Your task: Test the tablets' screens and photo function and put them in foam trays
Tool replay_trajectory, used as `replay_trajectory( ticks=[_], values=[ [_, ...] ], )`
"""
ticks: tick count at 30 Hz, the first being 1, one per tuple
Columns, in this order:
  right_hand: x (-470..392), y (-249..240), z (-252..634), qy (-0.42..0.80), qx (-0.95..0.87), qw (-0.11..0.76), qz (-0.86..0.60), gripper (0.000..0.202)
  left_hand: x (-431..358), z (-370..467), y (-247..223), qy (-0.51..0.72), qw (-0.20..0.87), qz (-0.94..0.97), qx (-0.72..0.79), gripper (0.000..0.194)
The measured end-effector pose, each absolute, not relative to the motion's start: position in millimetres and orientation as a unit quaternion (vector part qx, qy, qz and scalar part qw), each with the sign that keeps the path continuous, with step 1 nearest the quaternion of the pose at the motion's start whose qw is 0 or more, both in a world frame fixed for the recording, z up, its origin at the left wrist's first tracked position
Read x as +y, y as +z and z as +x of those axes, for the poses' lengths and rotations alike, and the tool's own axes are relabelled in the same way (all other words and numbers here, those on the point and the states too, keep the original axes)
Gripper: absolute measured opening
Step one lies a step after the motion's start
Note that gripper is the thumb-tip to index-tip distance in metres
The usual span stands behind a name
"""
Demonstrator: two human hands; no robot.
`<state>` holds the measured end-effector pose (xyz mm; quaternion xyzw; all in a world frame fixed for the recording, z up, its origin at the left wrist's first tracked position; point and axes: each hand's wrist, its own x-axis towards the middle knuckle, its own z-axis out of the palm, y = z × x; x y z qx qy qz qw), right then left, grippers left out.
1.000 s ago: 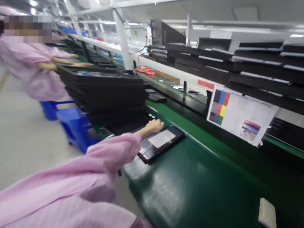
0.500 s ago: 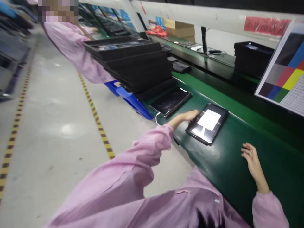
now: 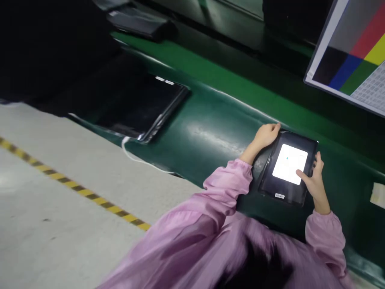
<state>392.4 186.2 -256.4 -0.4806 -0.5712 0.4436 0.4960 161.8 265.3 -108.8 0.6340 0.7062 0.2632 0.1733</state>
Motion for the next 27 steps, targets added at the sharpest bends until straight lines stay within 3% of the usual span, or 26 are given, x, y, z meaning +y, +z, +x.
replay_trajectory(
  ticks=[3,7,12,21,27],
  values=[
    [171,-251,385,0.428,-0.561,0.507,-0.495,0.119,272,159,-110,0.273,0.211,0.63,0.695,0.044],
    [171,-243,378,0.411,-0.546,0.522,-0.51,0.121,271,152,-108,0.28,0.258,0.639,0.668,0.022],
    [175,-244,381,0.398,-0.55,0.525,-0.513,0.106,269,149,-108,0.28,0.295,0.664,0.628,0.029],
    [168,-234,385,0.419,-0.546,0.513,-0.513,0.116,272,149,-113,0.309,0.291,0.669,0.61,0.02],
    [164,-230,387,0.396,-0.561,0.513,-0.516,0.111,268,152,-113,0.326,0.268,0.672,0.608,0.019]
  ],
)
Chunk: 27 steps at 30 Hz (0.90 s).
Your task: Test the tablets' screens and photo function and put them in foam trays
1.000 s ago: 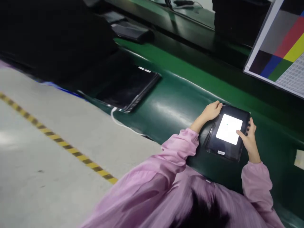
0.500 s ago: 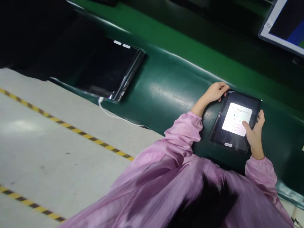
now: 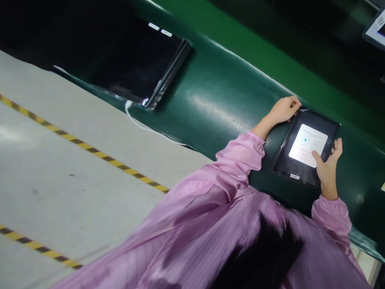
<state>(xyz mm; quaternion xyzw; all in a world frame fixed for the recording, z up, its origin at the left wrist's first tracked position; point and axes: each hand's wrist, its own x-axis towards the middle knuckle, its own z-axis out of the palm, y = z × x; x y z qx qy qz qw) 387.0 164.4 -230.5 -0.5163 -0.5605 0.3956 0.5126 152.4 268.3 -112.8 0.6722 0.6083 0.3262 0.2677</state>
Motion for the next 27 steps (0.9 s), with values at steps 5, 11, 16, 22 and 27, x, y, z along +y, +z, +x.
replay_trajectory(
  ticks=[5,11,16,22,27],
  values=[
    [169,-231,385,0.402,-0.555,0.514,-0.516,0.104,268,155,-112,0.319,0.223,0.689,0.612,0.02],
    [166,-228,387,0.378,-0.562,0.51,-0.53,0.102,268,158,-116,0.31,0.181,0.698,0.62,0.02],
    [138,-223,399,0.423,-0.604,0.462,-0.493,0.109,269,162,-122,0.312,0.132,0.69,0.64,0.017],
    [119,-222,397,0.404,-0.627,0.445,-0.495,0.128,270,167,-131,0.345,0.144,0.673,0.639,0.018],
    [120,-215,392,0.449,-0.583,0.498,-0.458,0.122,263,172,-128,0.397,0.141,0.653,0.629,0.022]
  ],
)
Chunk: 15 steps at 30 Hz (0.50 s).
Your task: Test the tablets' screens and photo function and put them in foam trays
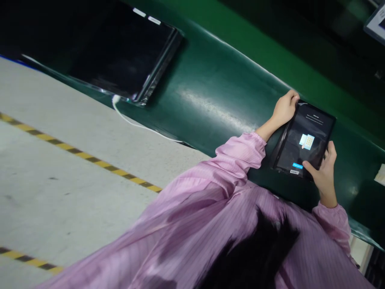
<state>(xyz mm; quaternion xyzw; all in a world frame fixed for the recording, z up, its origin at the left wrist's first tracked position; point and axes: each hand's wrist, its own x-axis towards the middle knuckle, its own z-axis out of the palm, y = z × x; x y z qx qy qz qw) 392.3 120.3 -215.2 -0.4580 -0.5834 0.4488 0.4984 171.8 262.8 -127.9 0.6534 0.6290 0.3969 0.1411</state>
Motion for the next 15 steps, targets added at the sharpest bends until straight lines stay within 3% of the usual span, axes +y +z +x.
replay_trajectory(
  ticks=[5,11,15],
  values=[
    [128,-216,399,0.479,-0.495,0.593,-0.416,0.1,244,173,-116,0.482,0.066,0.664,0.567,0.026],
    [133,-225,386,0.531,-0.403,0.614,-0.424,0.081,237,183,-101,0.56,0.02,0.68,0.473,0.051],
    [138,-190,401,0.499,-0.403,0.667,-0.38,0.07,198,211,-69,0.576,0.039,0.671,0.465,0.056]
  ],
)
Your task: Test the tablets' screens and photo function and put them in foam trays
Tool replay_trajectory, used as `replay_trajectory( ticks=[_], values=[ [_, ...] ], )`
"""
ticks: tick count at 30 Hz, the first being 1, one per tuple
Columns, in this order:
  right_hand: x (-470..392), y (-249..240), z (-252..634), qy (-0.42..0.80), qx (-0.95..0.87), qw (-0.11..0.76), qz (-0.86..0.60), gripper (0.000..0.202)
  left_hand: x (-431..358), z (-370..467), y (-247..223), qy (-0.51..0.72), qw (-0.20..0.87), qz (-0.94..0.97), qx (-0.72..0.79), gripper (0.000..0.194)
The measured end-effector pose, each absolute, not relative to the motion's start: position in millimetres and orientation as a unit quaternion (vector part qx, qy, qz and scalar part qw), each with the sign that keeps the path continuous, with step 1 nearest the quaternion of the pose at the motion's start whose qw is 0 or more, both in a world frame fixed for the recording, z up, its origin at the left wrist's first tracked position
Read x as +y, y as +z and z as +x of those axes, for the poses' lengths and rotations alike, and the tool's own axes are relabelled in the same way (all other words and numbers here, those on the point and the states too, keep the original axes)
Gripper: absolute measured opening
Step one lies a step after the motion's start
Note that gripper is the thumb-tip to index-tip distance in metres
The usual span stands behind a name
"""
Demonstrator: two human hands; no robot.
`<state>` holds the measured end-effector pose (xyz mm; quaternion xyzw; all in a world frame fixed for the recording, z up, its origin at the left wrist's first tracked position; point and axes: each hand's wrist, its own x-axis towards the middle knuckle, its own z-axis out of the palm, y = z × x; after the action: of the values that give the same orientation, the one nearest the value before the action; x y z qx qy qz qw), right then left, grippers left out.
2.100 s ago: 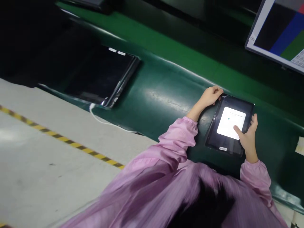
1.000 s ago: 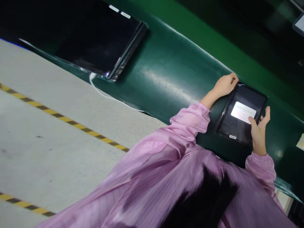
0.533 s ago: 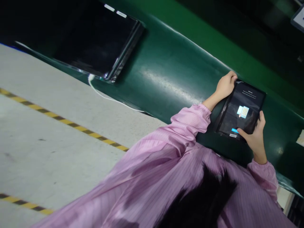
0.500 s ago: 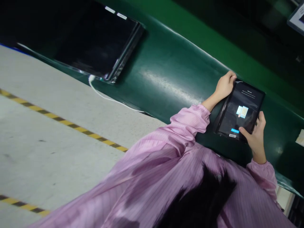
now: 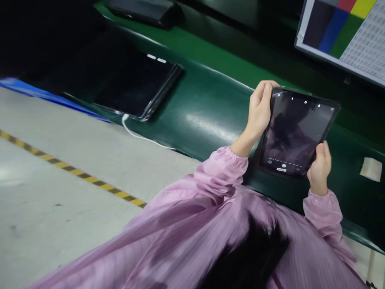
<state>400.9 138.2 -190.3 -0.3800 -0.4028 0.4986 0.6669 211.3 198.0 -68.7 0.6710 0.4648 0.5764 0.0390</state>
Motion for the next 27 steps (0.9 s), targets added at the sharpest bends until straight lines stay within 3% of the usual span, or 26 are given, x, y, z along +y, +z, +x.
replay_trajectory(
  ticks=[5,9,14,27],
  values=[
    [137,-108,443,0.322,-0.373,0.811,-0.317,0.054,105,263,-49,0.491,0.058,0.759,0.424,0.06],
    [126,-77,460,0.239,-0.331,0.878,-0.25,0.045,70,287,-49,0.445,0.009,0.798,0.407,0.084],
    [118,-81,466,0.243,-0.291,0.904,-0.196,0.035,69,293,-40,0.398,-0.142,0.823,0.381,0.107],
    [104,-66,467,0.273,-0.349,0.885,-0.142,0.037,55,287,-39,0.396,-0.187,0.796,0.418,0.126]
  ],
)
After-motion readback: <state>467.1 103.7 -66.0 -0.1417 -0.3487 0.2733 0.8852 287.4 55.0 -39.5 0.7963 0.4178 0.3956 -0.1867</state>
